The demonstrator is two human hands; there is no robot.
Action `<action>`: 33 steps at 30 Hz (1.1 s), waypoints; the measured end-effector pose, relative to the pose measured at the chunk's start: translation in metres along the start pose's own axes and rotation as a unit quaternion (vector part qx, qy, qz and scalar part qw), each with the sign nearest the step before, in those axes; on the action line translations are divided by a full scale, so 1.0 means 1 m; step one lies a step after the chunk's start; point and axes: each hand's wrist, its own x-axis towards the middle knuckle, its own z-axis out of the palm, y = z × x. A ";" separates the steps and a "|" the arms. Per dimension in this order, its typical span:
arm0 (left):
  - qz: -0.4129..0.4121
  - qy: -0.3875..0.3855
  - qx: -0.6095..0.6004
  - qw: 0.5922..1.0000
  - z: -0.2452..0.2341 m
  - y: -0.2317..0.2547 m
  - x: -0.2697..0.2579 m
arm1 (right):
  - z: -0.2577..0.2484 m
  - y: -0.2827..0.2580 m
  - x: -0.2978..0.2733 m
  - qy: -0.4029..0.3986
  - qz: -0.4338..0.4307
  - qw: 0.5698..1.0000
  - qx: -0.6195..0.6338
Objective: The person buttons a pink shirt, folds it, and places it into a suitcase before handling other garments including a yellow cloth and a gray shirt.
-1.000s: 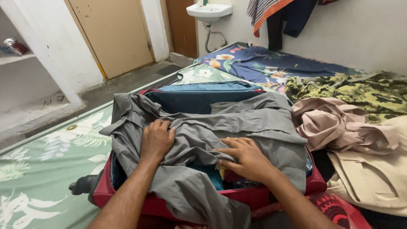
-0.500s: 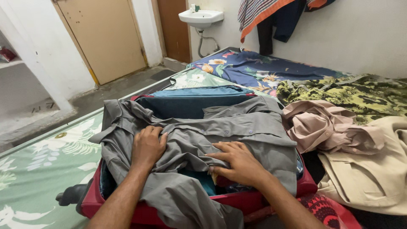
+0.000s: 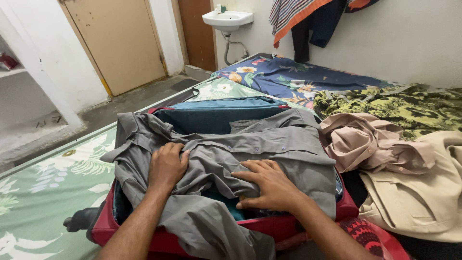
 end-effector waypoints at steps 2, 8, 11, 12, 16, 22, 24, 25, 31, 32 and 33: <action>0.002 0.002 -0.012 1.000 -0.002 -0.001 -0.001 | -0.003 -0.002 -0.002 0.006 -0.018 1.000 -0.003; -0.012 0.001 -0.050 0.999 -0.009 0.003 -0.006 | -0.001 -0.004 -0.003 0.008 -0.029 0.999 -0.014; -0.035 -0.013 -0.072 0.997 -0.013 0.007 -0.006 | 0.003 -0.001 -0.004 0.027 -0.029 0.999 -0.024; -0.029 -0.009 -0.072 0.997 -0.015 0.006 -0.006 | 0.004 0.001 -0.003 0.026 -0.027 0.999 -0.018; -0.011 -0.002 -0.067 0.998 -0.011 0.006 -0.007 | 0.012 0.013 -0.005 0.038 -0.025 0.999 0.012; -0.012 0.001 -0.073 0.997 -0.006 0.001 -0.009 | 0.015 0.032 -0.001 0.032 -0.008 0.994 0.099; -0.012 -0.003 -0.076 0.997 -0.006 0.001 -0.009 | 0.013 0.030 -0.001 0.029 0.033 0.987 0.156; -0.003 0.002 -0.076 0.997 -0.006 0.000 -0.009 | 0.010 0.027 -0.003 0.028 0.069 0.978 0.193; -0.023 -0.019 -0.077 0.997 -0.003 -0.002 -0.010 | 0.002 0.017 0.000 0.029 0.159 0.910 0.381; -0.023 -0.021 -0.075 0.997 -0.001 -0.003 -0.010 | 0.004 0.018 0.001 0.032 0.137 0.906 0.400; -0.010 -0.007 -0.076 0.997 0.002 -0.004 -0.012 | 0.006 0.020 0.003 0.034 0.117 0.914 0.388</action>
